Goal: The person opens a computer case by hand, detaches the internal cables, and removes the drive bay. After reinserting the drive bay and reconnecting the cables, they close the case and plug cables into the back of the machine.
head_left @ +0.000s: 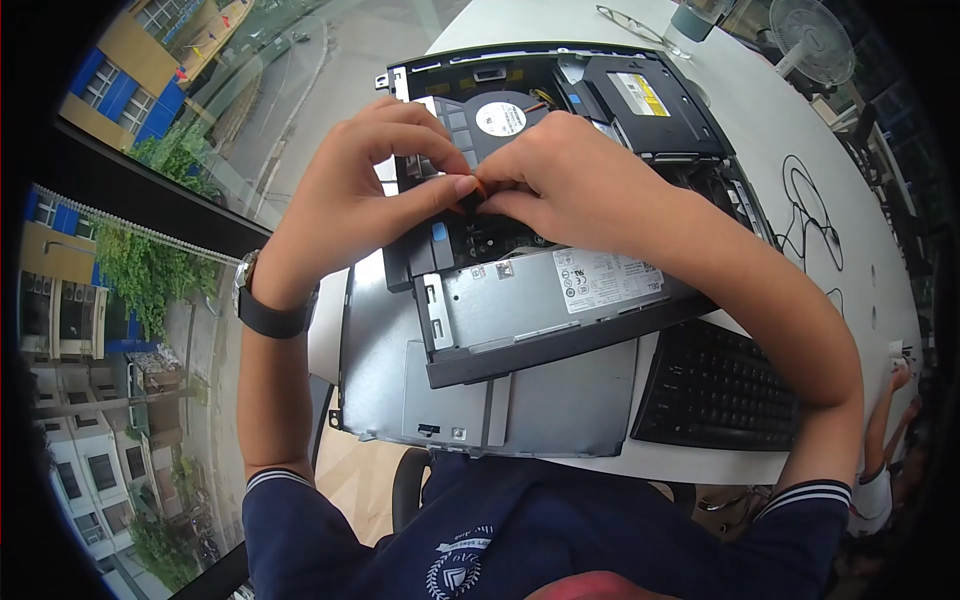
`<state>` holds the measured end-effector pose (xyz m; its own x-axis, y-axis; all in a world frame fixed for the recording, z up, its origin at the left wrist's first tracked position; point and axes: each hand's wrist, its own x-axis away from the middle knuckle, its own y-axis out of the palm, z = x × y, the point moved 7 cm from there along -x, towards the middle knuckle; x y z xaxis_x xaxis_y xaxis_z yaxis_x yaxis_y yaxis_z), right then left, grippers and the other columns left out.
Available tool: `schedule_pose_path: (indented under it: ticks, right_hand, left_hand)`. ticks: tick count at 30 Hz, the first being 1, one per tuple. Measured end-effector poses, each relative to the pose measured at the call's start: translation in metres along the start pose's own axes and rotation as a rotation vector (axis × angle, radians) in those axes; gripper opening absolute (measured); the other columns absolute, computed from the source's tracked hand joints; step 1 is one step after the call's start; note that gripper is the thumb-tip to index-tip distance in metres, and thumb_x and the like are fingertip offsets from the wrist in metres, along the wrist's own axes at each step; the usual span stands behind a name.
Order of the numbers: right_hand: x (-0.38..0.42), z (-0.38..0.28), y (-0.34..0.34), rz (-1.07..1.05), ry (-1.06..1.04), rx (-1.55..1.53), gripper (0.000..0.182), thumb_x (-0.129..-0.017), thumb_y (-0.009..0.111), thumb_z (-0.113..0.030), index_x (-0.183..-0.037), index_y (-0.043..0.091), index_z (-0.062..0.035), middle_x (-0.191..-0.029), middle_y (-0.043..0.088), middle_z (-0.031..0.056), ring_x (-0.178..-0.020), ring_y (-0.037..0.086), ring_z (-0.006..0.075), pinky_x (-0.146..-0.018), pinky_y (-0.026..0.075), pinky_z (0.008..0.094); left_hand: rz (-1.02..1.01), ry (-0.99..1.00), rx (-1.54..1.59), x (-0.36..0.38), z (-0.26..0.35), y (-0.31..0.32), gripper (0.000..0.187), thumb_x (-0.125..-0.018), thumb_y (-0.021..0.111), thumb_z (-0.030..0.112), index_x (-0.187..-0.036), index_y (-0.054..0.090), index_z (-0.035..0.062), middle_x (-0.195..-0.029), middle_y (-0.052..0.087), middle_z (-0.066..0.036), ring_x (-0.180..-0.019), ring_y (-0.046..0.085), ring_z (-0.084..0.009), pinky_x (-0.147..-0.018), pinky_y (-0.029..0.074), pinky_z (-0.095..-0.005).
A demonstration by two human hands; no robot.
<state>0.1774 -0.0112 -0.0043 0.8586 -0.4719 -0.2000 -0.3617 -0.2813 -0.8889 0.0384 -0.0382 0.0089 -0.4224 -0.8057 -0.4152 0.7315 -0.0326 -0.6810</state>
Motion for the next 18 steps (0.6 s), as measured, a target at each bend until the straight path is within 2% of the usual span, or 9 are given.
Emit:
schedule_pose_path:
  ticks: [3, 6, 18]
  right_hand:
    - [-0.001, -0.0003, 0.0013, 0.016, -0.027, 0.042, 0.015, -0.089, 0.074, -0.011, -0.098, 0.077, -0.0009, -0.082, 0.073, 0.0192, -0.077, 0.07, 0.0347, -0.075, 0.055, 0.0409]
    - [-0.0016, -0.0017, -0.0001, -0.019, 0.017, 0.047, 0.014, -0.088, 0.071, -0.012, -0.091, 0.077, 0.0004, -0.082, 0.071, 0.0198, -0.085, 0.071, 0.0365, -0.083, 0.057, 0.0442]
    - [-0.0036, 0.0007, 0.0067, -0.061, 0.008, 0.126, 0.013, -0.088, 0.071, -0.009, -0.09, 0.076, 0.0028, -0.084, 0.072, 0.0231, -0.084, 0.073, 0.038, -0.079, 0.059, 0.0444]
  left_hand:
    - [0.005, 0.011, -0.003, -0.0001, -0.0003, -0.0003, 0.014, -0.082, 0.082, 0.013, -0.088, 0.076, 0.0014, -0.09, 0.067, -0.005, -0.09, 0.058, -0.018, -0.084, 0.044, -0.0309]
    - [0.008, 0.023, -0.008, -0.0003, 0.0004, -0.0001, 0.013, -0.082, 0.082, 0.012, -0.088, 0.077, 0.0016, -0.089, 0.067, -0.005, -0.09, 0.058, -0.0179, -0.084, 0.043, -0.0311]
    - [-0.036, 0.015, -0.072, -0.0036, 0.0053, -0.0008, 0.012, -0.08, 0.083, 0.01, -0.087, 0.077, 0.001, -0.086, 0.066, -0.006, -0.088, 0.057, -0.0189, -0.082, 0.043, -0.0328]
